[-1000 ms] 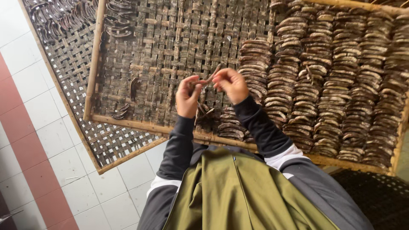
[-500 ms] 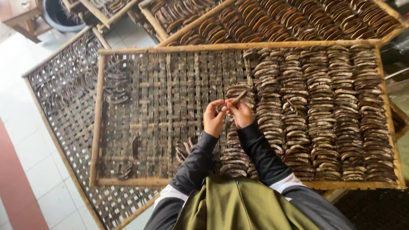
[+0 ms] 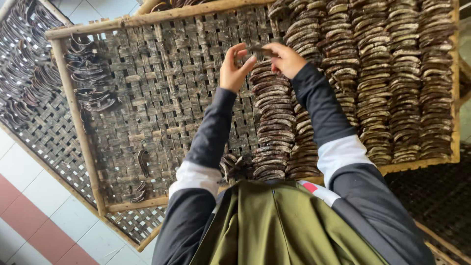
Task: The person sorts dried food items on woven bamboo trays by hand, moving individual pieces between trays and gathering them into small stacks.
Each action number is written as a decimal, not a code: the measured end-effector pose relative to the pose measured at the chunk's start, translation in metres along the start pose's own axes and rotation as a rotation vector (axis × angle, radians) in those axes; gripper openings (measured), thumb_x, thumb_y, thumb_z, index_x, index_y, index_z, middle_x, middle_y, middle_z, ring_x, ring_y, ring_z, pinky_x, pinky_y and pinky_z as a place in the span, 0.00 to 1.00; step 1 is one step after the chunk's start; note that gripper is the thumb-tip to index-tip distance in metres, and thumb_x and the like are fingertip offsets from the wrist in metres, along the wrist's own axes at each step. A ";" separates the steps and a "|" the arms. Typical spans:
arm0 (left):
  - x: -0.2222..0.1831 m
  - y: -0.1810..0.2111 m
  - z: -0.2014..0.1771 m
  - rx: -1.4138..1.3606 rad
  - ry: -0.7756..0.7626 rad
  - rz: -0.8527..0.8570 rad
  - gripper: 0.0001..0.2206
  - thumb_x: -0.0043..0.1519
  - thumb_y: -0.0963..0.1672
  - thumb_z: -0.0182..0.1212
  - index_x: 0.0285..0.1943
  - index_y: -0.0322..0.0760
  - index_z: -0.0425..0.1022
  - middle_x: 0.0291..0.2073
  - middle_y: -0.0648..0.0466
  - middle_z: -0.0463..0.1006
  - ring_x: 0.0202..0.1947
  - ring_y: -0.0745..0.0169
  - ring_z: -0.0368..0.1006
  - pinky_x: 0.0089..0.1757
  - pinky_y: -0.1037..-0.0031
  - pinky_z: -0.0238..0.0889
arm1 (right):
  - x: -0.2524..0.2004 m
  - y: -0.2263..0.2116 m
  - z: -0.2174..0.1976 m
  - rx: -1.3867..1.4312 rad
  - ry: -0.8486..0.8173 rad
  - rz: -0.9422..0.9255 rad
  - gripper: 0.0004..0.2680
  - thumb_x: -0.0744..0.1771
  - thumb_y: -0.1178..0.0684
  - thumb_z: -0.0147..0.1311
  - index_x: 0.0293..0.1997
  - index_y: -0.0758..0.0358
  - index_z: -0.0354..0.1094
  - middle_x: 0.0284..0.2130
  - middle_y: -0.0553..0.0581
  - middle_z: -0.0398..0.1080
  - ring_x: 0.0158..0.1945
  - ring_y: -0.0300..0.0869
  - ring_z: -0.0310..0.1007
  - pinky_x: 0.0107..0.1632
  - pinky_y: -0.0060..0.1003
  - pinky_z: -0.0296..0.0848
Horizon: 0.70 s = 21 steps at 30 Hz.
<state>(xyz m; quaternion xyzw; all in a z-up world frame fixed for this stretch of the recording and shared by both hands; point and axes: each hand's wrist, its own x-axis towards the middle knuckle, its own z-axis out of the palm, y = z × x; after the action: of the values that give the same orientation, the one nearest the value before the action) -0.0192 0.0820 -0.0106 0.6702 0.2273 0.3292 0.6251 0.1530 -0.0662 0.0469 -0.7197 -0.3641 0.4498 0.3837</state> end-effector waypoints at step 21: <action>0.016 -0.036 0.038 0.783 -0.197 0.029 0.09 0.60 0.40 0.65 0.49 0.37 0.77 0.39 0.43 0.78 0.41 0.39 0.75 0.43 0.56 0.68 | 0.024 0.073 0.004 -0.768 0.511 -0.531 0.08 0.65 0.66 0.54 0.41 0.60 0.78 0.38 0.56 0.74 0.45 0.52 0.73 0.52 0.46 0.72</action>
<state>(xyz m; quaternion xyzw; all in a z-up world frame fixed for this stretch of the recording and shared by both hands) 0.0230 0.0711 -0.0434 0.8892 0.2649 0.1605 0.3367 0.1701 -0.0766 -0.0272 -0.7779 -0.5673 -0.0180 0.2697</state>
